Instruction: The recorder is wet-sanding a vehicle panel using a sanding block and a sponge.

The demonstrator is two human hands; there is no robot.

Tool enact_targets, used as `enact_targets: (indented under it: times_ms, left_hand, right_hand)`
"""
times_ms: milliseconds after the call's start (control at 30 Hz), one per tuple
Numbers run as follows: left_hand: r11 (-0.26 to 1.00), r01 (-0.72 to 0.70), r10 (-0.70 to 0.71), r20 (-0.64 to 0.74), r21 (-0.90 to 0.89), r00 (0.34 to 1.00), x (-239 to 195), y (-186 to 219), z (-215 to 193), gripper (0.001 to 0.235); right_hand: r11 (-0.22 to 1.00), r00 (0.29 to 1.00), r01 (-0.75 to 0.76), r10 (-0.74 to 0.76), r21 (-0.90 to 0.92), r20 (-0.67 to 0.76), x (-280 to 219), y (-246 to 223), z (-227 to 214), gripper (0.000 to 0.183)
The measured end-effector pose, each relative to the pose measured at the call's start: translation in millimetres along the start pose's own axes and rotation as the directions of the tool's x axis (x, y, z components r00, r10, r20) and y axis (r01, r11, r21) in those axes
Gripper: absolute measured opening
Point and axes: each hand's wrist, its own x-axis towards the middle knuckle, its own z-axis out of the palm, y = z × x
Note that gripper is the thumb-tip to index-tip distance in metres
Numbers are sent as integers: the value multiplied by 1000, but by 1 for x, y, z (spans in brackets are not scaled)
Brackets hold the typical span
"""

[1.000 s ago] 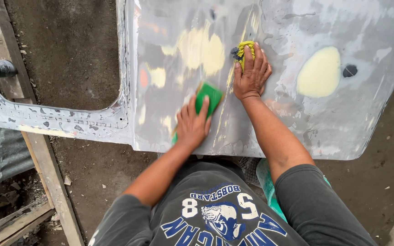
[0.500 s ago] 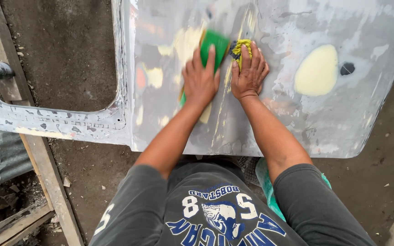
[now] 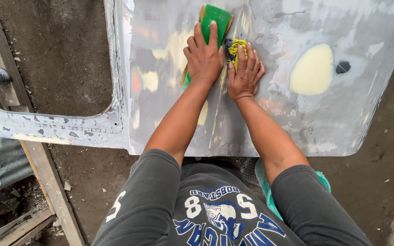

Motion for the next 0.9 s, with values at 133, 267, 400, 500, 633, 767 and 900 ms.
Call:
enact_targets:
  times_ms: [133,267,400,500,633,767,900]
  left_hand:
    - [1000,15,-15,6,-14,1000,-44,-1,-21,78]
    - [1000,-27,28,123,-11,992,-118,-12,-33,79]
    - [1000,-25,26,94,-8,995,-103,-13,-26,76]
    - [999,33,-33,46,3,998,-18,-5,-14,74]
    - [999,31,-31,-8,8,999,15,-2,-9,71]
    - [1000,7,-6,32,-12,999,-61,-7,-28,77]
    - [999,-36,37,123,-9,992,-128,-18,-35,79]
  right_hand:
    - [1000,1000,-10,10,-16,-15,1,1,0,57]
    - [999,999,-32,32,1,-16,1,0,0,60]
    - [1000,999,-18,18,-8,-28,-1,3,3,60]
    - [1000,999,-16,15,-5,-29,-1,2,2,59]
    - [999,999,-31,31,11,-12,1,-1,-2,59]
    - [1000,1000,-14,14,-1,-19,-2,0,2,60]
    - [1000,1000,-14,14,-8,-6,1,-1,-2,60]
